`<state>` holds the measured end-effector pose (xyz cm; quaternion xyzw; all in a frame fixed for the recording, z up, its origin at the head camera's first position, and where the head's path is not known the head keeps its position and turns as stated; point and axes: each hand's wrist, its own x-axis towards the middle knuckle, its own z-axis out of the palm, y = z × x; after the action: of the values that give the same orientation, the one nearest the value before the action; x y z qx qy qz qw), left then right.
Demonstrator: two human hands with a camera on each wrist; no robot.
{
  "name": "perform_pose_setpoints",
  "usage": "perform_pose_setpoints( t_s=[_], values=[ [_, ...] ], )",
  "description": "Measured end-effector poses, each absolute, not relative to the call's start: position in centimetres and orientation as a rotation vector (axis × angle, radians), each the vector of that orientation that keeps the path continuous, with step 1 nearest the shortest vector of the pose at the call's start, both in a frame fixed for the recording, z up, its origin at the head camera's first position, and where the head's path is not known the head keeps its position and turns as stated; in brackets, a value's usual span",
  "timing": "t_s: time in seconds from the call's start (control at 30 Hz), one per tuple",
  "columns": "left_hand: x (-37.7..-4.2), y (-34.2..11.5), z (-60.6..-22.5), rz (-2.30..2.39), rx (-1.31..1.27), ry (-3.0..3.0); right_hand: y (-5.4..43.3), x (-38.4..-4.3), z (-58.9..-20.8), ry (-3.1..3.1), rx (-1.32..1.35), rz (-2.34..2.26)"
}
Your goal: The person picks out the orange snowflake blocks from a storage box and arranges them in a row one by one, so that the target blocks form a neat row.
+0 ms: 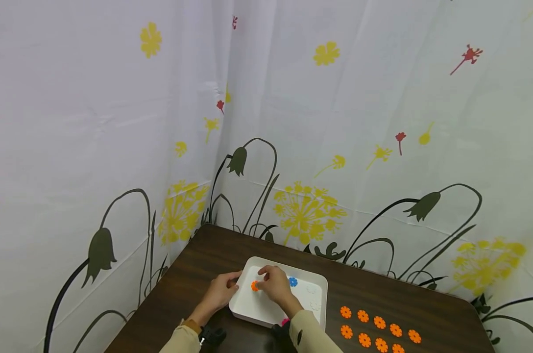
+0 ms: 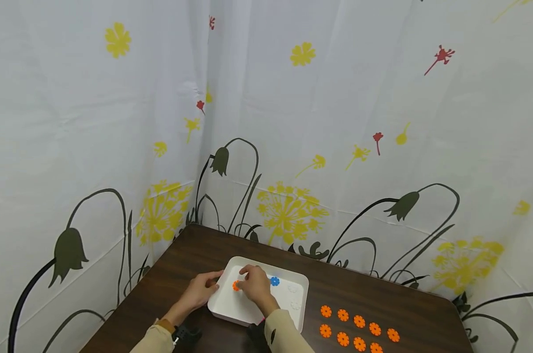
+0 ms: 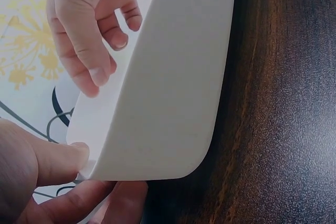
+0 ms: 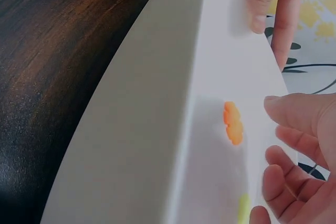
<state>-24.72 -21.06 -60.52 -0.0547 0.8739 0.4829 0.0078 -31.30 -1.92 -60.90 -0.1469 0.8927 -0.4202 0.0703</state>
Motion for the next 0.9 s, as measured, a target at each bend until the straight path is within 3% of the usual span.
perform_pose_setpoints(
  t_s=[0.9],
  values=[
    [-24.8, -20.8, -60.1, 1.492, -0.213, 2.69, -2.2, -31.3, -63.0, 2.843, -0.588, -0.972]
  ],
)
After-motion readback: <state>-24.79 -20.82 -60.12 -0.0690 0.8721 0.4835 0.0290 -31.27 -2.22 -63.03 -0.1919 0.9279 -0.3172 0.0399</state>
